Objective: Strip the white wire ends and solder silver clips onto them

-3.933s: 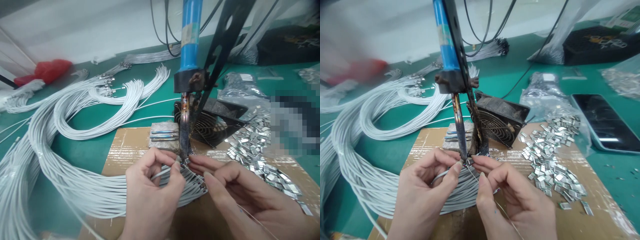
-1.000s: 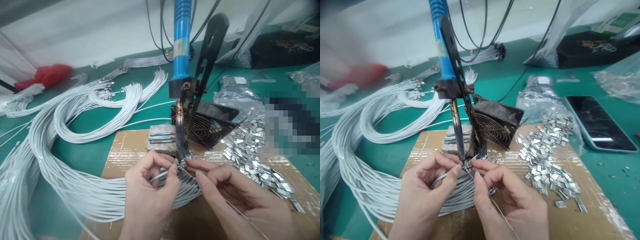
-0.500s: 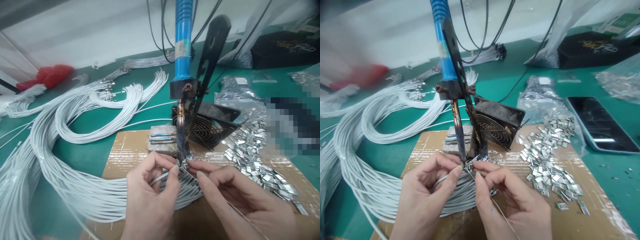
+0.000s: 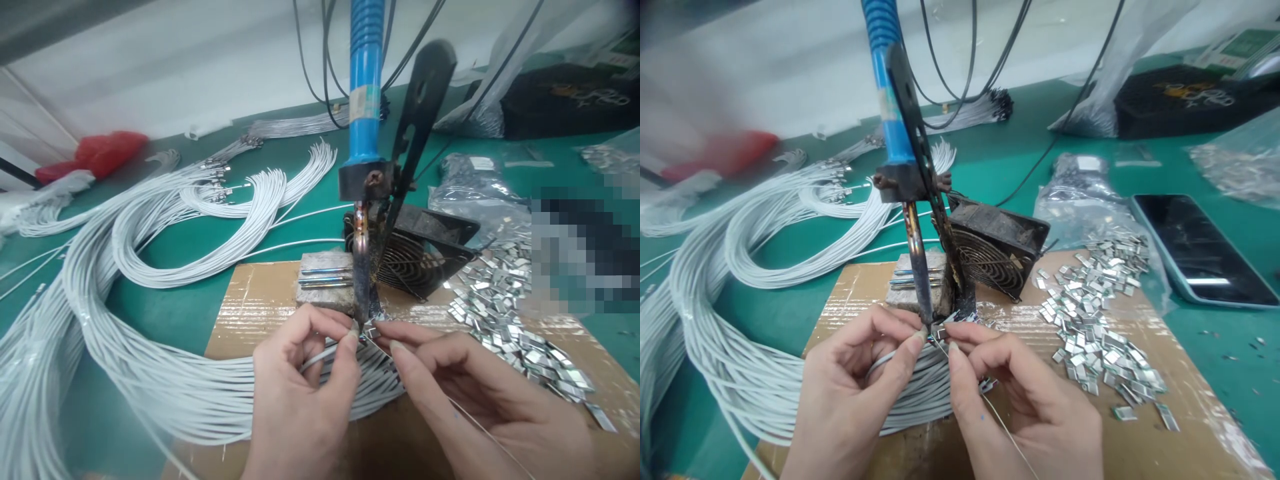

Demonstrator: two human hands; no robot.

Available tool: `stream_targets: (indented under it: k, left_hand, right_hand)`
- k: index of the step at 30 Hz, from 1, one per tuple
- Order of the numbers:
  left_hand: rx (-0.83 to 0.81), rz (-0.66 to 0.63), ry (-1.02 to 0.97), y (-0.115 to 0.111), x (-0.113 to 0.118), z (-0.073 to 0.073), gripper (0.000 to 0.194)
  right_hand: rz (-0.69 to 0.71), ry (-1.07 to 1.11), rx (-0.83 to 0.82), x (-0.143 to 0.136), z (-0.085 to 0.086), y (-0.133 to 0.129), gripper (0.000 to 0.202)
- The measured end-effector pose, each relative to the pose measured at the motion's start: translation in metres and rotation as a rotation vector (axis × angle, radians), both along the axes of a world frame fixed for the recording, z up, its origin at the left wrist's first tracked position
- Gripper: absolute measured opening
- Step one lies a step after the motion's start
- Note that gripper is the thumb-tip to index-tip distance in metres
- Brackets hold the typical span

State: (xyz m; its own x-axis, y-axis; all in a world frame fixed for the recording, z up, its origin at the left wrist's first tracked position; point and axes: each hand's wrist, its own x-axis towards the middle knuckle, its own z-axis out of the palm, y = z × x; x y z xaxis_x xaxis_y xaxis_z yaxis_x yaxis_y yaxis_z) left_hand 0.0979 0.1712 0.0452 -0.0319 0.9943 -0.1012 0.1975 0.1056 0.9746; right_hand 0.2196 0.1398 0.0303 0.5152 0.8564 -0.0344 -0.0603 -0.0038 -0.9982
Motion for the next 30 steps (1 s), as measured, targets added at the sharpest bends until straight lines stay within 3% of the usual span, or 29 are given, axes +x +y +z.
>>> stream_targets:
  k: [14, 20, 30]
  left_hand:
    - [-0.003, -0.016, 0.035, 0.001, -0.001, -0.001, 0.015]
    - [-0.023, -0.021, 0.035, 0.0, -0.001, 0.0, 0.015]
    - [0.047, -0.011, 0.02, -0.001, -0.004, -0.005, 0.012]
  right_hand:
    - [0.014, -0.05, 0.03, 0.002, -0.004, 0.0, 0.026]
    - [0.131, -0.119, 0.093, 0.01, -0.01, -0.001, 0.023]
    - [0.103, -0.198, 0.112, 0.01, -0.013, 0.001, 0.022]
